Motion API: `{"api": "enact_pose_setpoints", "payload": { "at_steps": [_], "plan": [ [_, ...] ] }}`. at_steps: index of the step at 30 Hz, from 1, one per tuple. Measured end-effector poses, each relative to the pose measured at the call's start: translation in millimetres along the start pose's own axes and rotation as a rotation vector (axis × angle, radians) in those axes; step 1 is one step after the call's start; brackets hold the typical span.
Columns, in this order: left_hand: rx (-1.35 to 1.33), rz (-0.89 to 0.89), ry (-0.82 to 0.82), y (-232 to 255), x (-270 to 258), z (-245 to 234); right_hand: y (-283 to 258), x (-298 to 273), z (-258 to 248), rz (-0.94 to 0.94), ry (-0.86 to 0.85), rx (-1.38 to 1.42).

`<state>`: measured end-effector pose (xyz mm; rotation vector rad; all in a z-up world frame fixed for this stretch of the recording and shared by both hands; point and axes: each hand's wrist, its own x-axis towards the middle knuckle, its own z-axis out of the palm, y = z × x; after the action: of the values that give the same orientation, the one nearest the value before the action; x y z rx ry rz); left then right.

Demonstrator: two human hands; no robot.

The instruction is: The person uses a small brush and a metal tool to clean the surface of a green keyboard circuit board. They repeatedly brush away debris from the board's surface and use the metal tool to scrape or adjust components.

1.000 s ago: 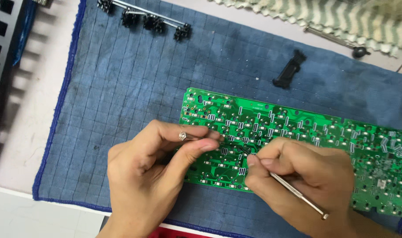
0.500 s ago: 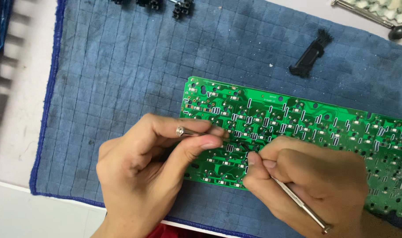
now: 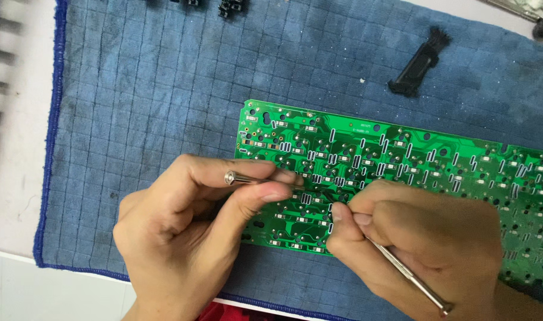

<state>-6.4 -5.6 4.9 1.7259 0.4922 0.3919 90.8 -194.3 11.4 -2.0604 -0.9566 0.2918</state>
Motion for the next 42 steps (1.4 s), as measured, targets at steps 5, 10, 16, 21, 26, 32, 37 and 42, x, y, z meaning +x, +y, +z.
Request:
{"api": "enact_pose_setpoints", "payload": {
  "at_steps": [5, 10, 16, 21, 26, 32, 37, 42],
  "plan": [
    [0.009, 0.006, 0.007, 0, 0, -1, 1, -1, 1, -0.002, 0.039, 0.028],
    [0.002, -0.011, 0.000, 0, 0, 0, 0, -2, -2, 0.001, 0.012, 0.045],
    [0.008, -0.001, 0.009, -1, -1, 1, 3, -4, 1, -0.054, 0.003, -0.022],
    [-0.007, 0.003, 0.011, -1, -1, 1, 3, 0, 1, -0.068, 0.009, -0.032],
    [-0.007, 0.005, 0.018, -1, -1, 1, 1, -2, -3, -0.009, -0.012, -0.078],
    [0.006, 0.008, 0.002, -1, 0, 0, 2, -4, 1, -0.009, 0.009, -0.059],
    [0.007, -0.002, 0.004, -1, 0, 0, 3, -4, 1, -0.043, 0.027, -0.032],
    [-0.015, 0.006, 0.005, -3, -1, 0, 4, -5, 4, -0.049, 0.044, -0.042]
  ]
}}
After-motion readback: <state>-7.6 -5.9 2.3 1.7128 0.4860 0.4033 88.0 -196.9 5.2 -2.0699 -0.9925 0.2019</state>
